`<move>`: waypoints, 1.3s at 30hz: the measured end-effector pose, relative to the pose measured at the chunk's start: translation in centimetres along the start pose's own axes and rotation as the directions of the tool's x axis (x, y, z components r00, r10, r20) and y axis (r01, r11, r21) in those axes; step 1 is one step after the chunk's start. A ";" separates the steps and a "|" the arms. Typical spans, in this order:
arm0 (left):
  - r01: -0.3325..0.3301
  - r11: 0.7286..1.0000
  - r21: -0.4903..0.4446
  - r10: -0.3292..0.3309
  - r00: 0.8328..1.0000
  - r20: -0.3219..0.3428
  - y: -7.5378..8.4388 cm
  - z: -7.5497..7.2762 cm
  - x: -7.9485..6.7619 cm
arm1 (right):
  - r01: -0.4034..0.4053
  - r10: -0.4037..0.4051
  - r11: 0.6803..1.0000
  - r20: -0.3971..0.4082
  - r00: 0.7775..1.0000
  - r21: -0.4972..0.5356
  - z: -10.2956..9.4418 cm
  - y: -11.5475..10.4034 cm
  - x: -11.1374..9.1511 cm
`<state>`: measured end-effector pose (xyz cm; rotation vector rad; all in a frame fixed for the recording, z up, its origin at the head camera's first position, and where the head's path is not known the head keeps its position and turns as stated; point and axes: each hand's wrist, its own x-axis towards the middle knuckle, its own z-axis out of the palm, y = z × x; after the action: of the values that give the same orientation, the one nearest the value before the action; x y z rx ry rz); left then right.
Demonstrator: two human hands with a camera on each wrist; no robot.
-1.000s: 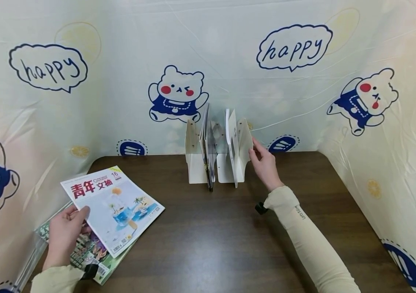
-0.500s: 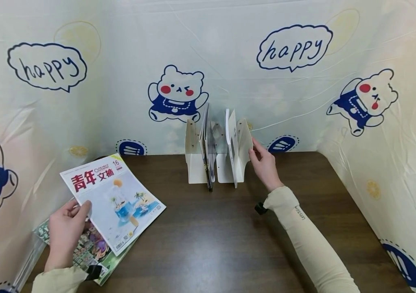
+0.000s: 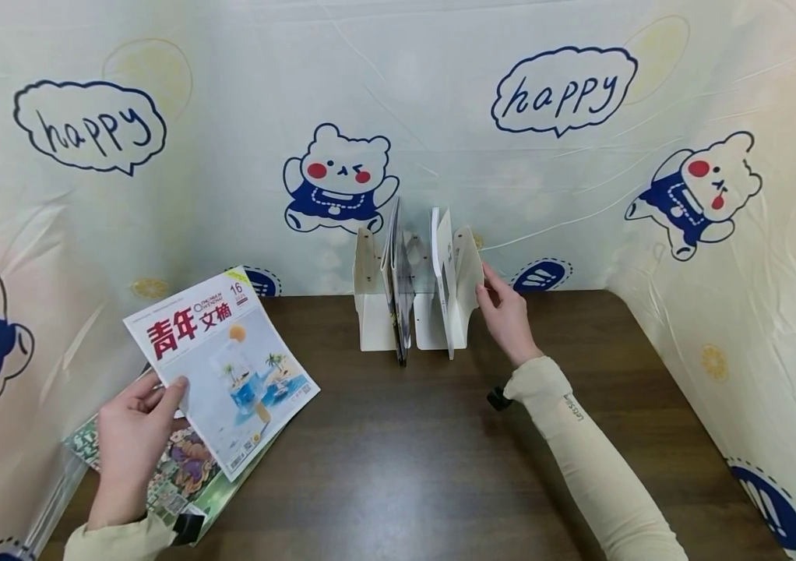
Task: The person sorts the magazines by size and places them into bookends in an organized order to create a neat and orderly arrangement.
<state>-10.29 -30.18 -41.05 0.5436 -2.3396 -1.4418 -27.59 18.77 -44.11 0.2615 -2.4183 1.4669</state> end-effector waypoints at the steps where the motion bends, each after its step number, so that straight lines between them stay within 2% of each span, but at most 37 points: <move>1: -0.008 1.000 0.011 0.008 1.000 -0.009 0.3 0.1 -0.2 | 0.000 0.000 1.000 0.000 1.000 0.001 0.0 0.0 0.0; 8: -0.108 0.994 0.036 0.110 0.992 -0.058 2.0 0.7 -1.5 | -0.007 0.007 1.000 0.005 1.000 0.006 0.0 0.0 0.0; 16: -0.194 0.980 0.036 0.196 0.979 -0.051 3.1 1.2 -2.6 | -0.022 0.022 1.000 0.017 1.000 0.009 0.0 -0.1 0.0; 23: -0.278 0.960 0.031 0.280 0.958 -0.059 4.6 1.5 -4.0 | -0.011 0.011 1.000 0.013 1.000 0.016 0.0 -0.1 0.0; 29: -0.304 0.952 0.022 0.305 0.952 -0.042 5.3 1.7 -4.9 | 0.005 -0.005 1.000 0.007 1.000 0.022 0.0 0.0 -0.1; 34: -0.299 0.954 0.003 0.299 0.954 -0.033 6.0 2.0 -5.6 | 0.012 -0.012 1.000 0.005 1.000 0.016 0.0 0.0 -0.1; 39: -0.325 0.945 -0.020 0.325 0.946 -0.020 6.8 2.3 -6.2 | 0.020 -0.020 1.000 -0.006 1.000 0.011 0.0 0.0 0.0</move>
<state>-6.91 -22.59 -36.43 0.1494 -2.2650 -1.3013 -27.55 18.74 -44.14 0.2827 -2.3965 1.4707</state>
